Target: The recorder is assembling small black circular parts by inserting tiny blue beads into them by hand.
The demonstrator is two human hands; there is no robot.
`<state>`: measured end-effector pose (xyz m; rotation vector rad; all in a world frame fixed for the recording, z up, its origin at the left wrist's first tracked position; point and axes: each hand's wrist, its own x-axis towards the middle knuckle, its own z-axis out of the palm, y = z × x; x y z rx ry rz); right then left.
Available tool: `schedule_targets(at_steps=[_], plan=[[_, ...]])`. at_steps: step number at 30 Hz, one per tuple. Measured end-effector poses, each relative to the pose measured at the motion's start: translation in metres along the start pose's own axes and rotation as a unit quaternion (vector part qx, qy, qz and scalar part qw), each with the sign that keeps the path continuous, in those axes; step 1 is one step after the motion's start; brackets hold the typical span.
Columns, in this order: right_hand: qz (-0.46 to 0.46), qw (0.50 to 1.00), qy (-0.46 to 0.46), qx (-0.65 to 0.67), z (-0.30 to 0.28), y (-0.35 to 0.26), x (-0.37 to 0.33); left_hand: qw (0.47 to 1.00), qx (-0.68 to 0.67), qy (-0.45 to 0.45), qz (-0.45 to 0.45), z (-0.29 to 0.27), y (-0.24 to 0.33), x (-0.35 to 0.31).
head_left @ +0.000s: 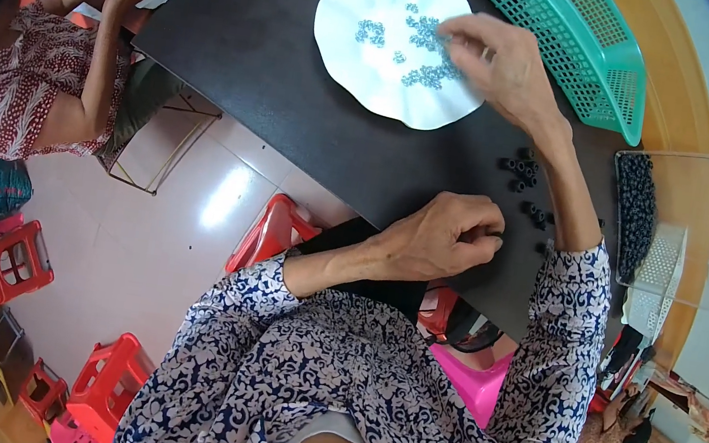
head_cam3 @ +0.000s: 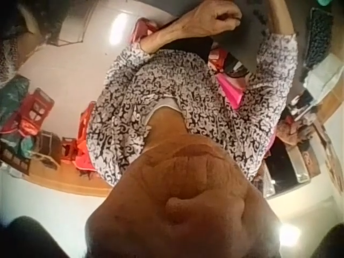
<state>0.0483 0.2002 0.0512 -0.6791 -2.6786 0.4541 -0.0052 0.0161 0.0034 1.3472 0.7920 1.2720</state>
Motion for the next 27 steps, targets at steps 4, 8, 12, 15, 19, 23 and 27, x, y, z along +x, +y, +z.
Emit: schedule_targets(at_steps=[4,8,12,15,19,23,27], plan=[[-0.02,1.0,0.001,-0.007,0.015,0.003,0.009,1.0,-0.015,0.005,0.0,0.001,-0.001,0.0],[0.038,0.999,0.015,0.022,0.006,0.003,0.01,1.0,-0.012,0.006,0.01,0.002,0.0,0.001],[0.048,0.998,0.038,0.029,0.003,-0.001,0.005,1.0,-0.012,0.004,0.012,0.002,0.0,0.0],[-0.034,0.994,-0.018,0.105,0.014,-0.023,0.005,1.0,-0.001,0.008,0.023,0.001,0.0,-0.001],[0.0,0.998,-0.003,0.061,0.013,-0.013,0.003,1.0,0.009,-0.028,-0.003,-0.001,0.0,0.0],[0.057,0.993,0.041,0.093,0.006,-0.015,0.013,0.999,0.02,-0.015,0.036,-0.003,-0.001,0.0],[-0.018,0.998,0.033,0.051,0.023,-0.024,0.024,0.999,0.018,-0.022,0.026,-0.002,-0.001,-0.001]])
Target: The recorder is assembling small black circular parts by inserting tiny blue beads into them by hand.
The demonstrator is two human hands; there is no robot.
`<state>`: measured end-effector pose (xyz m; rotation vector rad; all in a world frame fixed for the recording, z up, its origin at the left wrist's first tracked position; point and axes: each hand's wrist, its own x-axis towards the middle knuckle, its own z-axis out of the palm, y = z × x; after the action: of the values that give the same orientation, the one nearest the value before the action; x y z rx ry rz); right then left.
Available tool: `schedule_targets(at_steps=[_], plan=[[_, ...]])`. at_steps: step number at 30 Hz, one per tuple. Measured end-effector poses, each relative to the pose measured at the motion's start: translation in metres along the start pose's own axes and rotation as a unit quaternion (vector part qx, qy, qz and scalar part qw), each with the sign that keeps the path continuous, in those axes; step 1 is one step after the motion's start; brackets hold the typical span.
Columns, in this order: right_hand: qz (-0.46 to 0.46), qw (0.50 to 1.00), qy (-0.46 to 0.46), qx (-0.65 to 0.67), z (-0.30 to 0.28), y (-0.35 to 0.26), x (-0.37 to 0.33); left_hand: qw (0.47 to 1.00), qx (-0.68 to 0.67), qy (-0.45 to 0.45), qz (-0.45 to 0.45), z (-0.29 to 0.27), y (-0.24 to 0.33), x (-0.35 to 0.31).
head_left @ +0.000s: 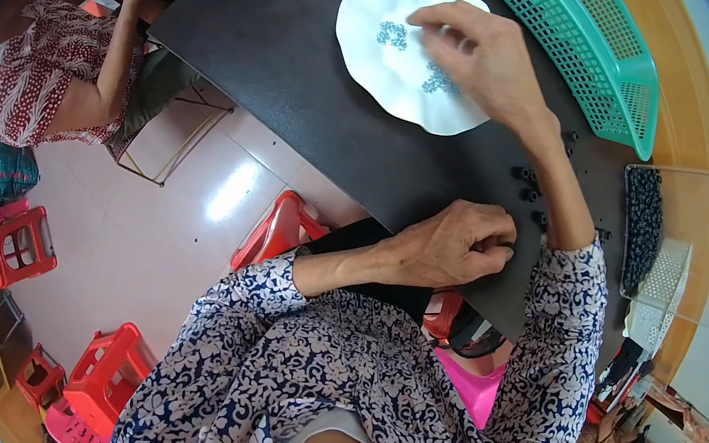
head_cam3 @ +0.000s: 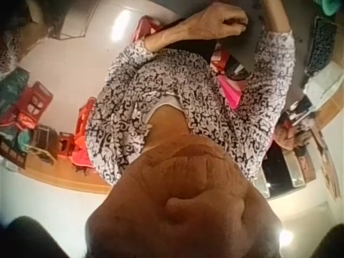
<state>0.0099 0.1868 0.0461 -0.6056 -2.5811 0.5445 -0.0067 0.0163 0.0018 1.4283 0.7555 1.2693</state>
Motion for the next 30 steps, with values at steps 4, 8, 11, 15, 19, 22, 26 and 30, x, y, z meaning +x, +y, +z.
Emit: schedule_targets(at_steps=[4,8,11,15,19,22,26,30], plan=[[-0.068,0.997,-0.017,-0.038,0.016,0.004,0.007,1.0,0.0,0.0,0.01,0.001,-0.004,0.001],[0.043,0.999,0.013,0.012,0.001,0.006,0.003,1.0,-0.009,0.007,0.011,0.001,-0.003,-0.001],[0.065,0.998,0.012,-0.001,-0.006,0.008,0.002,1.0,-0.01,-0.002,-0.007,-0.003,0.0,-0.001],[0.064,0.998,0.012,-0.011,-0.004,0.01,-0.002,1.0,-0.005,-0.003,0.001,-0.002,0.001,-0.002],[0.065,0.998,0.008,-0.025,-0.006,0.011,-0.001,1.0,-0.007,-0.012,-0.008,-0.001,0.001,0.0],[0.055,0.998,0.005,-0.03,-0.005,0.011,-0.001,1.0,-0.002,-0.006,-0.002,-0.002,0.0,-0.001],[0.049,0.999,-0.005,-0.014,-0.005,0.0,-0.003,1.0,0.003,0.002,0.012,-0.001,-0.001,-0.002],[-0.021,0.999,0.018,-0.03,0.006,-0.004,0.005,1.0,-0.002,0.003,0.017,0.001,-0.002,-0.002]])
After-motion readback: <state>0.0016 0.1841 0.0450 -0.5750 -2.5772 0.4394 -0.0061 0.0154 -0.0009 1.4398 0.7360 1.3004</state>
